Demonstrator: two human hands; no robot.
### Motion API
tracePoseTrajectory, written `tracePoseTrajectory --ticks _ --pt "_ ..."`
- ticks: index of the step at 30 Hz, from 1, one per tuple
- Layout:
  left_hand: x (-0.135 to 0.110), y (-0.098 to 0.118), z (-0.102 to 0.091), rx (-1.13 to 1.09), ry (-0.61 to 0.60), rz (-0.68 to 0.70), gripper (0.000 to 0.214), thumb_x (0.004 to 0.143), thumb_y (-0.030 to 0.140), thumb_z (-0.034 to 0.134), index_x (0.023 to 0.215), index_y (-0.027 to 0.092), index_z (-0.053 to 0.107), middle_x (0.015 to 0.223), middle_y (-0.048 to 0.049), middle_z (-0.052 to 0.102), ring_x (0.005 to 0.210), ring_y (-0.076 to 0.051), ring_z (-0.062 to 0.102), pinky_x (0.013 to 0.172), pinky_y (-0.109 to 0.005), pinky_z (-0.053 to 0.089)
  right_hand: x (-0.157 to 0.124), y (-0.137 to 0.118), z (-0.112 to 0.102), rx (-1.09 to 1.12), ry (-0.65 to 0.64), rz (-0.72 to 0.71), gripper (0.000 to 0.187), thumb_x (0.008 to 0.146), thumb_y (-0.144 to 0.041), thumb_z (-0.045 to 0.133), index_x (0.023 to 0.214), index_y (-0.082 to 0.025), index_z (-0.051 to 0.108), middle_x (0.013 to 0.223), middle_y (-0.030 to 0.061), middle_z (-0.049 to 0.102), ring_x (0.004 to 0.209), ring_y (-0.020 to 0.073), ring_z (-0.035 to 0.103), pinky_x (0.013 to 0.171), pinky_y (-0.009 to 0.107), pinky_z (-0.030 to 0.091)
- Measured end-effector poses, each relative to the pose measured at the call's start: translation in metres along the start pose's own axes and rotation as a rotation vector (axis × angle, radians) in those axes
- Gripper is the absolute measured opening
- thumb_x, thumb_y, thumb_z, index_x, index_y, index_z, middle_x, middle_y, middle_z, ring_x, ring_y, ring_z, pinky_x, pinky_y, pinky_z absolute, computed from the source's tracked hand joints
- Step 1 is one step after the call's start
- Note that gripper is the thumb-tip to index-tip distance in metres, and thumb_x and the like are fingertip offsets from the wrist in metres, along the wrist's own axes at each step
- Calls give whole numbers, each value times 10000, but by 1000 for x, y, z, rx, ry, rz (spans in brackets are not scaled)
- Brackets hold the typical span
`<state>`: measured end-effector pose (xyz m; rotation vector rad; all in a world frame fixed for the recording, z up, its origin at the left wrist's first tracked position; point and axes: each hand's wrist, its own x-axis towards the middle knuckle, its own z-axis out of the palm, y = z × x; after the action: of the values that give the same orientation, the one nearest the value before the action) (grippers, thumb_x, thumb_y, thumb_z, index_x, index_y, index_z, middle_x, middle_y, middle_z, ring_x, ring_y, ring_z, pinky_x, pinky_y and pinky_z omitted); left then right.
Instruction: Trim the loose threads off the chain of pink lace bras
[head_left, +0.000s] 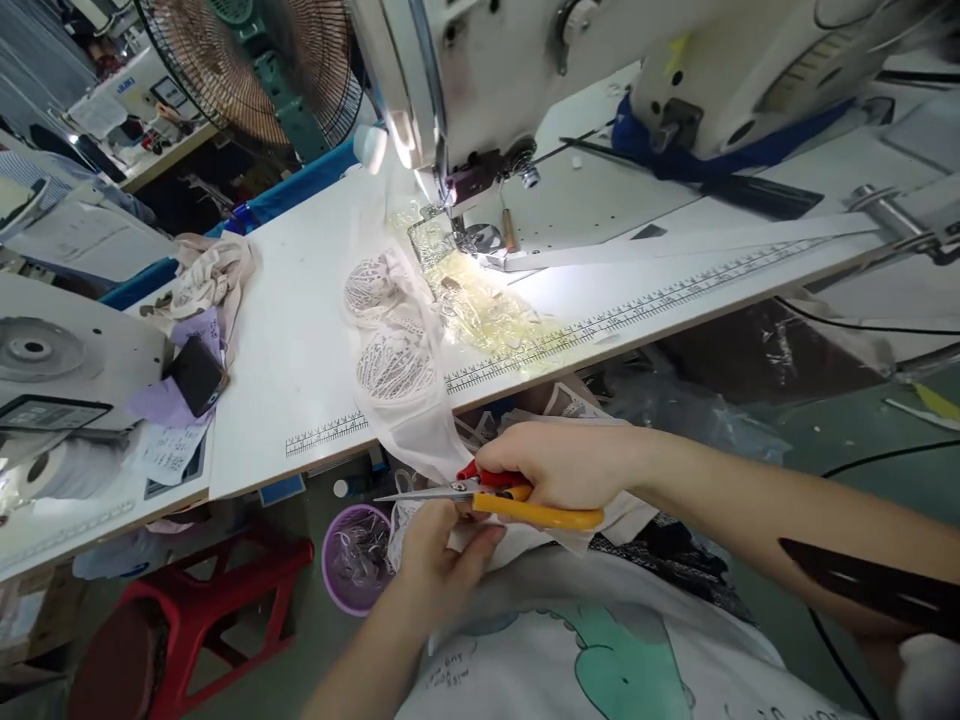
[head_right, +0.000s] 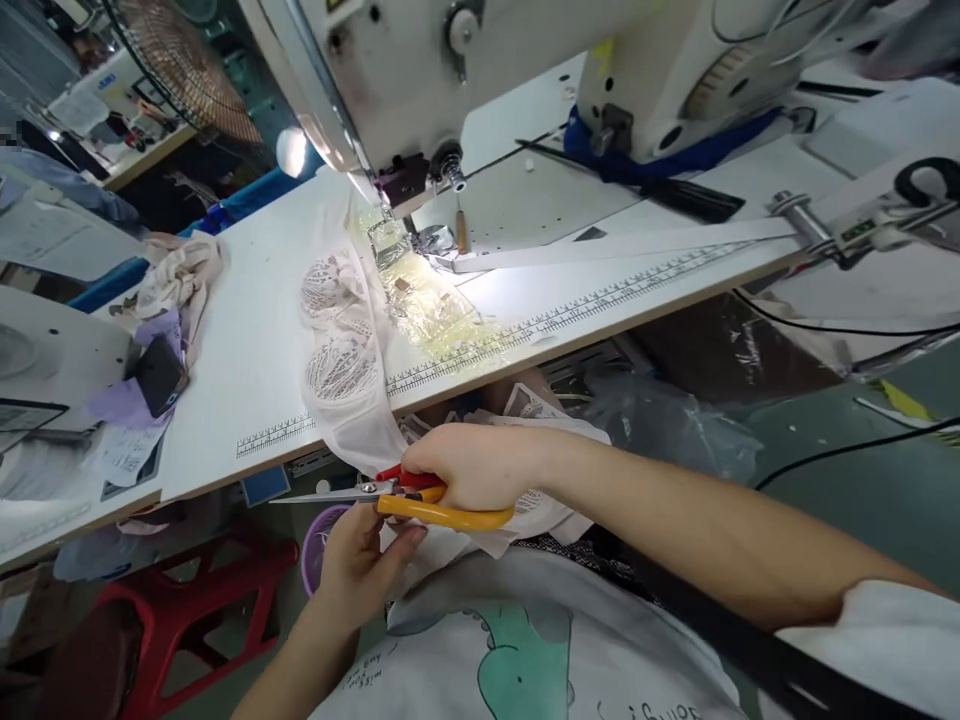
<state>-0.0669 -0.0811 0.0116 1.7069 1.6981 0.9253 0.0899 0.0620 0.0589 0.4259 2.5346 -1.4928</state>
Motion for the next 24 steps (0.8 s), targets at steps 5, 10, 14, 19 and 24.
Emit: tracePoseTrajectory --ticks 5,10,14,19,24 --pt "0 1 -2 -412 -61 -262 145 743 299 684 726 177 608 704 -28 635 631 -143 568 583 -240 452 1 6 -5 -4 9 -57 254 720 -188 556 596 -212 336 570 -59 392 520 106 359 501 246 271" --pt "5 0 -3 -785 -99 -472 246 686 337 746 678 155 581 720 -26 597 636 -123 524 567 -221 417 -1 12 -9 9 63 -86 283 750 -228 572 611 -218 326 587 -58 382 523 111 345 489 251 267" --pt "6 0 -1 -785 -19 -526 294 614 367 794 646 158 590 682 -14 593 643 -130 520 603 -240 421 -2 9 -10 47 53 -93 249 739 -199 576 624 -213 356 585 -60 408 528 109 372 513 252 282" --pt "9 2 2 -771 -1 -526 291 591 367 805 634 165 599 683 -11 604 692 -150 547 664 -264 438 -1 5 -11 46 50 -85 248 758 -225 582 628 -207 373 577 -54 431 508 104 385 486 241 280" --pt "11 4 3 -801 17 -541 273 588 337 808 634 161 605 687 -7 599 685 -140 542 657 -255 434 1 8 -11 56 58 -89 174 716 -174 584 650 -197 425 607 -45 471 527 107 418 478 231 292"
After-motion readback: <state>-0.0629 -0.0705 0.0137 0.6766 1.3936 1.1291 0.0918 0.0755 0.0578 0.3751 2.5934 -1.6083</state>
